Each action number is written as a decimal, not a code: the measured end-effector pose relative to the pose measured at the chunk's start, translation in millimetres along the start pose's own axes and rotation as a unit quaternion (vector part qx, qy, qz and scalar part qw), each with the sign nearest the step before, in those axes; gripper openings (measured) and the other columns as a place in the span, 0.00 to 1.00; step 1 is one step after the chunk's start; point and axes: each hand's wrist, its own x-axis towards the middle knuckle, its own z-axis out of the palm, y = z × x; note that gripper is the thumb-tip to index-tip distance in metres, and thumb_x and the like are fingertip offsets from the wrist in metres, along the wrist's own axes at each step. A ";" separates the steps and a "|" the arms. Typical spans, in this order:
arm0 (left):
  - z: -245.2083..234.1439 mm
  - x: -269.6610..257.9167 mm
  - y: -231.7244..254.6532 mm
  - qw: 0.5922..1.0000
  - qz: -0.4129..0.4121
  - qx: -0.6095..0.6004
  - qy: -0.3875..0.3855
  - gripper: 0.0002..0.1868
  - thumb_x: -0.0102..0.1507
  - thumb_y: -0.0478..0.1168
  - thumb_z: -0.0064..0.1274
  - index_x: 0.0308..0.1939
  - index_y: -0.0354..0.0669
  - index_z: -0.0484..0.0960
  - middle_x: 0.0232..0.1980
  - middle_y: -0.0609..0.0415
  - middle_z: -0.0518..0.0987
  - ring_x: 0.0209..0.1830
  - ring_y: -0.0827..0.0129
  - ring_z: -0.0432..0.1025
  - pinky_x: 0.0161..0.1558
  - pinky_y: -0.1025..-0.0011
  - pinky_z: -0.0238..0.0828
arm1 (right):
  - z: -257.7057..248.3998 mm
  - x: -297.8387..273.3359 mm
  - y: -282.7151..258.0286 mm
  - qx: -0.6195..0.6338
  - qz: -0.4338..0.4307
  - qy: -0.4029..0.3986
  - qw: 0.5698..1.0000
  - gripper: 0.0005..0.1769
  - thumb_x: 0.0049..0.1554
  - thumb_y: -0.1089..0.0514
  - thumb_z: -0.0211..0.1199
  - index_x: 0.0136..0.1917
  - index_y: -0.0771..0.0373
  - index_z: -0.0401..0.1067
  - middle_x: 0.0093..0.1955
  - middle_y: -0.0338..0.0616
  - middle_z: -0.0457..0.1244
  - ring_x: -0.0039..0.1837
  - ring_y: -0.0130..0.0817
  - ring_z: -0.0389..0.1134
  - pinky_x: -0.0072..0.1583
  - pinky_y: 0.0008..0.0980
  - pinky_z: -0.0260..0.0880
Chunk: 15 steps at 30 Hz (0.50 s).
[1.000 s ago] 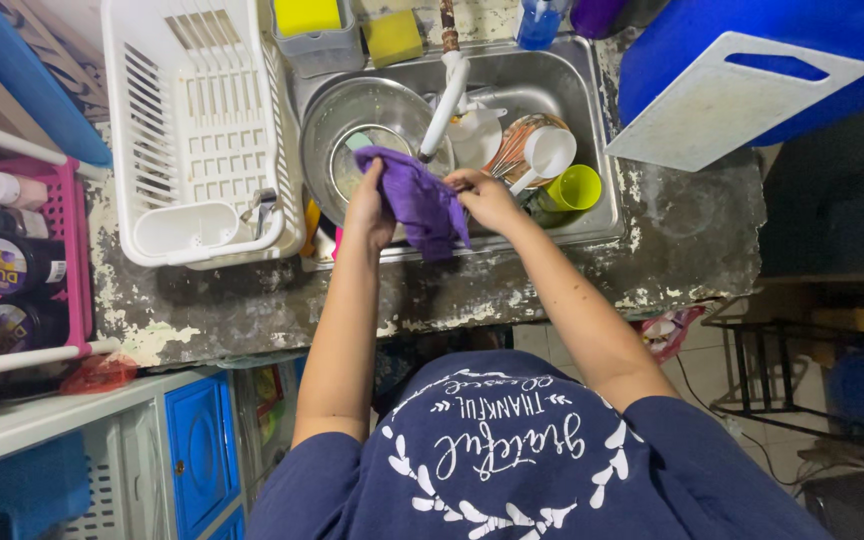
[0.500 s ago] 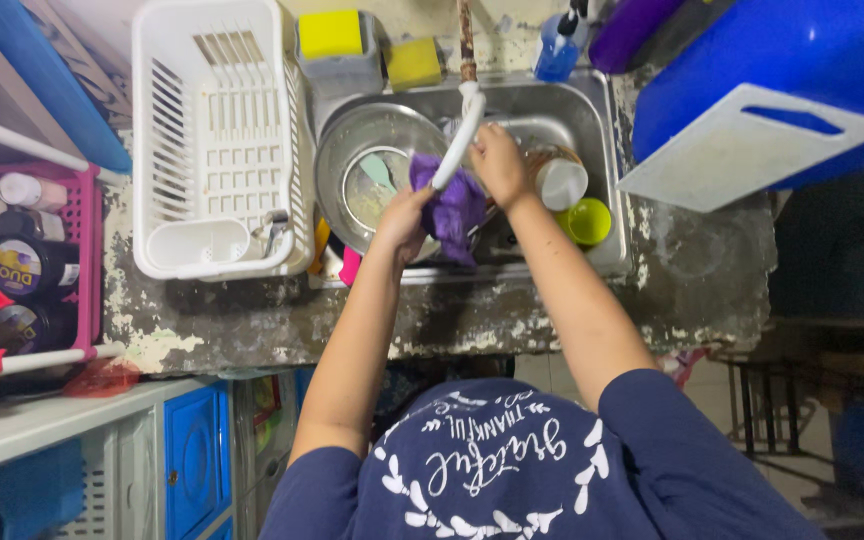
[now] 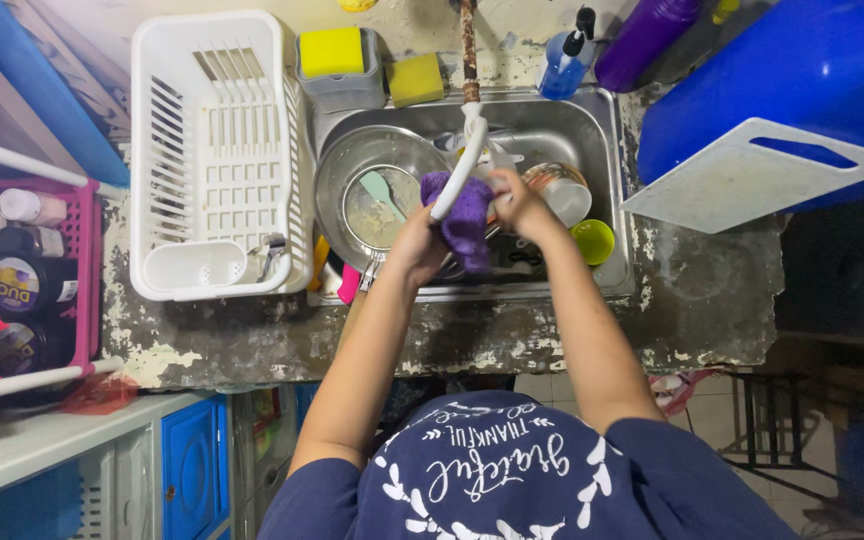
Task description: The person prepares cleaning supplies, uses a small container and tools at the sink, and then wipes down a dining table using a cloth.
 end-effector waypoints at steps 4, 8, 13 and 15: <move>-1.0 15.3 -31.1 0.995 -0.029 -0.083 -0.050 0.14 0.73 0.45 0.45 0.59 0.42 0.74 0.54 0.51 0.81 0.55 0.59 0.76 0.64 0.54 0.71 | 8.9 -73.6 -9.3 -0.040 -0.065 -0.036 0.996 0.47 0.45 0.60 0.74 0.74 0.64 0.57 0.62 0.57 0.65 0.63 0.47 0.66 0.63 0.41 0.65; -3.8 27.3 -66.0 0.998 0.033 0.021 0.054 0.15 0.73 0.46 0.46 0.61 0.45 0.74 0.58 0.53 0.79 0.58 0.62 0.74 0.68 0.53 0.67 | 27.3 -81.5 6.0 0.238 0.078 0.114 0.961 0.25 0.60 0.65 0.59 0.71 0.66 0.67 0.62 0.50 0.67 0.62 0.40 0.68 0.64 0.39 0.68; 13.4 17.1 -93.4 0.997 -0.056 0.055 -0.017 0.28 0.69 0.61 0.41 0.63 0.49 0.77 0.56 0.53 0.81 0.51 0.66 0.76 0.57 0.62 0.70 | 18.8 -128.2 10.5 0.547 0.053 0.055 0.834 0.27 0.60 0.72 0.53 0.72 0.62 0.64 0.66 0.45 0.64 0.64 0.37 0.67 0.64 0.41 0.68; 25.6 18.0 -87.7 0.996 -0.089 -0.012 -0.024 0.27 0.68 0.59 0.47 0.61 0.43 0.76 0.52 0.47 0.81 0.46 0.60 0.78 0.52 0.58 0.75 | 14.9 -145.0 1.3 0.607 0.025 -0.032 0.794 0.32 0.57 0.75 0.56 0.74 0.67 0.63 0.69 0.50 0.63 0.68 0.41 0.67 0.70 0.43 0.67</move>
